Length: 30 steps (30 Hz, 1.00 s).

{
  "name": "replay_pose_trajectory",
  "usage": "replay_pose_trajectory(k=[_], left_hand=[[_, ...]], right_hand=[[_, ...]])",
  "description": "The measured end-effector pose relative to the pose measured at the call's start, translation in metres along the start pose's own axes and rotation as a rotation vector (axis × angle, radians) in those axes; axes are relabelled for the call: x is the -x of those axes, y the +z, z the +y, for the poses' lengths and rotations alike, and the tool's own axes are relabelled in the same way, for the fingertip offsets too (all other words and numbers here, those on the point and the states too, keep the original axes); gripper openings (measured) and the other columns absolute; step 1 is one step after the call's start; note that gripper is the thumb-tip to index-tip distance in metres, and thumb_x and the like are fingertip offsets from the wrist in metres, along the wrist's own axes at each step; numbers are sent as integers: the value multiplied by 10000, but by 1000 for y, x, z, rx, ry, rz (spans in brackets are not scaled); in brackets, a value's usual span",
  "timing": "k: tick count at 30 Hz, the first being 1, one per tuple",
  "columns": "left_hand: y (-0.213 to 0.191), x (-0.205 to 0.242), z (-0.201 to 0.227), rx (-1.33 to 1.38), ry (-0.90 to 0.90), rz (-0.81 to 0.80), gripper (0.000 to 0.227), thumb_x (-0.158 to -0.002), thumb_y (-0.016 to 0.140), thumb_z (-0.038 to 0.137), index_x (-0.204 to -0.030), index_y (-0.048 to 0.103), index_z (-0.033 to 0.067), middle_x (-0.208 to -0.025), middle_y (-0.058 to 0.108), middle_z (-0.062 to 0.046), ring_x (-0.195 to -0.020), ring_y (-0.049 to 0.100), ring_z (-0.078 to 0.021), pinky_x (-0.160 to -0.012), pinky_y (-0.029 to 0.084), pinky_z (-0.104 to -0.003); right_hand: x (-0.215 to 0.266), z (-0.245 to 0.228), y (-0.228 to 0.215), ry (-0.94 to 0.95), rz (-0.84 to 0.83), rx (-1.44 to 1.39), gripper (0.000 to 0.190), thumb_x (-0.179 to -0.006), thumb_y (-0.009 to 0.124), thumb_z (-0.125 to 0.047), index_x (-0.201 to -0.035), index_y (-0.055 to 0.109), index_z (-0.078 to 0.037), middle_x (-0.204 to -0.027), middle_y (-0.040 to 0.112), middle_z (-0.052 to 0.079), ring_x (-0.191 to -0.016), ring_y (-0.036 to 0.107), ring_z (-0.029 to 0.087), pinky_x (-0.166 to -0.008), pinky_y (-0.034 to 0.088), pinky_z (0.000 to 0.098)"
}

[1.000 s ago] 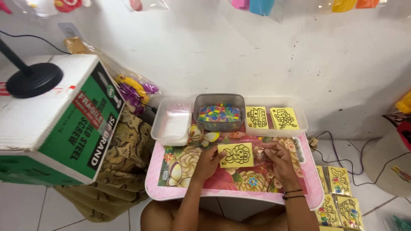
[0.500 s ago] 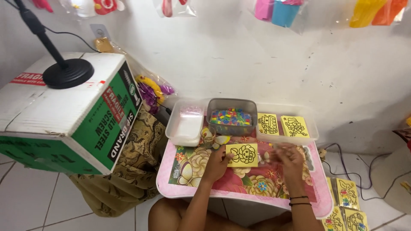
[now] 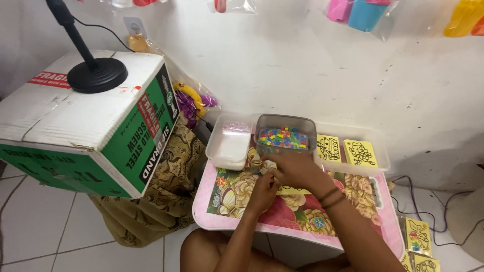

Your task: The person places small colored items onto a yellow sticker and then seals the sticker inside a plastic bag.

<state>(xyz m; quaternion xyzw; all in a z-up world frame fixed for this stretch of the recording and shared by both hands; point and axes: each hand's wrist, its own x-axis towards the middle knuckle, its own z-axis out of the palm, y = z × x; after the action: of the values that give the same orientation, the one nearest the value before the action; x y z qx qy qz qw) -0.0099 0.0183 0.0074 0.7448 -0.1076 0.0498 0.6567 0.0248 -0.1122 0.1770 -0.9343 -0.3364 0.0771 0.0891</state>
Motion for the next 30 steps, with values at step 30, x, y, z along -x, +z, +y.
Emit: replay_pose_trajectory(k=[30], left_hand=[[-2,-1,30,-36,-32,40,179,-1022,518,89,-903,612,-6,-595,477,-89,-565,417,-168,-603,359,-338]], right_hand=[[-47,19,35,-91,46,-77,233,-1002,564,-222,-1123,729,-113,-711,716,157,-656,693,361,-637,598,459]])
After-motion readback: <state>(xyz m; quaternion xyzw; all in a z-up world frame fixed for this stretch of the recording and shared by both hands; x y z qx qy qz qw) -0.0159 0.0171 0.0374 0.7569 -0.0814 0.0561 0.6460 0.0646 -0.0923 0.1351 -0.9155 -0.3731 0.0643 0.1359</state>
